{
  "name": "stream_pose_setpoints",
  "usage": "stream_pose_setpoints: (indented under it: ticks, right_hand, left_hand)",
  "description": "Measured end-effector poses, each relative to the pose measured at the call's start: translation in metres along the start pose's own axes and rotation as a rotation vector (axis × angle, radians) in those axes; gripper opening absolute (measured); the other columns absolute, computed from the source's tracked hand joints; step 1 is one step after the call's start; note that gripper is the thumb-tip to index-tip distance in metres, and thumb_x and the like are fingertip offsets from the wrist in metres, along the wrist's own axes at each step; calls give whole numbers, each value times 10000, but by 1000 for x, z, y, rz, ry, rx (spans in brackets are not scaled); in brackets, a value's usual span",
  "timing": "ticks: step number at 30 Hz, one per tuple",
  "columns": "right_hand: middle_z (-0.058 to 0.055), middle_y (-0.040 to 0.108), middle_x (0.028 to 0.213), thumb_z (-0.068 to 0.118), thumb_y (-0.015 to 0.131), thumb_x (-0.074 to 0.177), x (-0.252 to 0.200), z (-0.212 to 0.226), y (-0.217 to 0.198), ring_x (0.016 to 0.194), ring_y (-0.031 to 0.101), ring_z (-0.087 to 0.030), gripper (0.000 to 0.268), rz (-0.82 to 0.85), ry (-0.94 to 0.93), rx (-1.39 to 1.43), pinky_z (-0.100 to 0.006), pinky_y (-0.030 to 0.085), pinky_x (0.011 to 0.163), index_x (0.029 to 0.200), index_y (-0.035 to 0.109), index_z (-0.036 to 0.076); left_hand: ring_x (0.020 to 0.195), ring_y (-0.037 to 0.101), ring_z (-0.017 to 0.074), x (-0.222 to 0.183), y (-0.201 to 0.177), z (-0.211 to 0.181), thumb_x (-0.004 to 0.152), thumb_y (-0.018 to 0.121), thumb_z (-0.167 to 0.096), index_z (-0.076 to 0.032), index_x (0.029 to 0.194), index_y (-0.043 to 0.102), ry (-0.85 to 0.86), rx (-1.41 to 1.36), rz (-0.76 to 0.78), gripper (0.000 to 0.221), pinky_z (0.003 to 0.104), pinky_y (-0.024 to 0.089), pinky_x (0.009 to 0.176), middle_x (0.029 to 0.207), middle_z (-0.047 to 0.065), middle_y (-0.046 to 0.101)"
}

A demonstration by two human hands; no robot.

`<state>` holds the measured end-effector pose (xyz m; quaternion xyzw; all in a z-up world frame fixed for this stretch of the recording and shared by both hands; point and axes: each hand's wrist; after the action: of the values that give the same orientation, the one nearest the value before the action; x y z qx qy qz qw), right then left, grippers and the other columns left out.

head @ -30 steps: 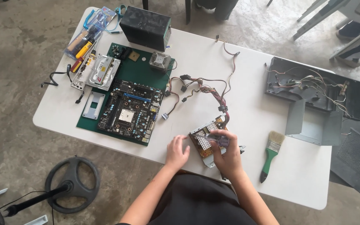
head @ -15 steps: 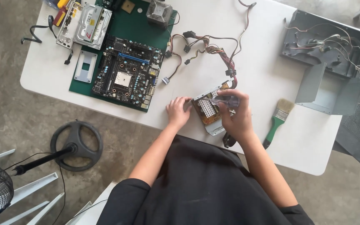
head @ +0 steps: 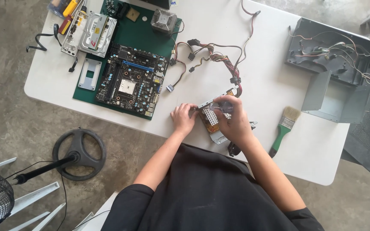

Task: The person is disassembling a computer power supply unit using a screwdriver and organizing various components on a repair bench.

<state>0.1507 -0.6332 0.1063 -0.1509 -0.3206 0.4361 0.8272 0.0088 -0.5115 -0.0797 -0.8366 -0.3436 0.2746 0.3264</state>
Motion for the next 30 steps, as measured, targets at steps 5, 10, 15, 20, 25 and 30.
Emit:
stream_pose_setpoints:
  ticks: [5,10,15,20,25,30]
  right_hand:
    - [-55,735,1158,126,695,1027,-5,-2,3,1064,757,-285,351,-9,1,-12,-402,662,812,1308,502,43]
    - [-57,744,1155,120,705,1022,-8,-2,3,1057,759,-290,351,-14,2,-10,-406,658,804,1299,503,45]
    - [-36,722,1178,114,696,1018,-2,2,0,1077,746,-286,349,40,-7,-56,-433,626,888,1309,504,90]
    - [-79,659,1191,73,739,954,17,26,-12,1145,711,-344,349,231,-22,65,-487,600,951,1247,549,88]
    - [-102,574,1161,190,739,973,33,25,-12,1036,696,-392,345,450,-32,117,-519,597,893,1261,567,110]
    - [-115,547,1026,205,746,968,39,14,-11,837,687,-478,411,435,-3,30,-578,602,709,1327,557,140]
  left_hand:
    - [1109,594,160,-1,-2,-4,1024,729,-367,-333,1195,640,-1,0,-17,196,442,404,1034,1085,-109,604]
    - [1115,593,162,-2,-1,-3,1021,728,-395,-333,1189,643,4,9,-29,198,442,400,1036,1085,-109,607]
    - [1123,590,168,-1,-4,-7,1040,709,-367,-331,1205,635,-12,2,-11,184,452,401,1037,1098,-105,606]
    - [1134,594,182,-6,-10,-9,1030,711,-371,-330,1198,637,-16,11,-1,188,462,410,1039,1107,-94,612]
    - [1156,596,179,5,8,3,977,720,-428,-366,1197,634,-2,81,2,244,478,441,1029,1155,-127,609]
    - [1414,466,503,-32,-43,-55,921,717,-135,-101,1632,194,83,-369,-56,884,602,487,1159,1570,258,259]
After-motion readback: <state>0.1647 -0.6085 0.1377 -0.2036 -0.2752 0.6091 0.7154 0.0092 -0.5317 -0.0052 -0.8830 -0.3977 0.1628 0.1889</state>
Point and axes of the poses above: each hand's wrist, its own x-axis towards the middle knuckle, its own y-axis out of the palm, z = x × y
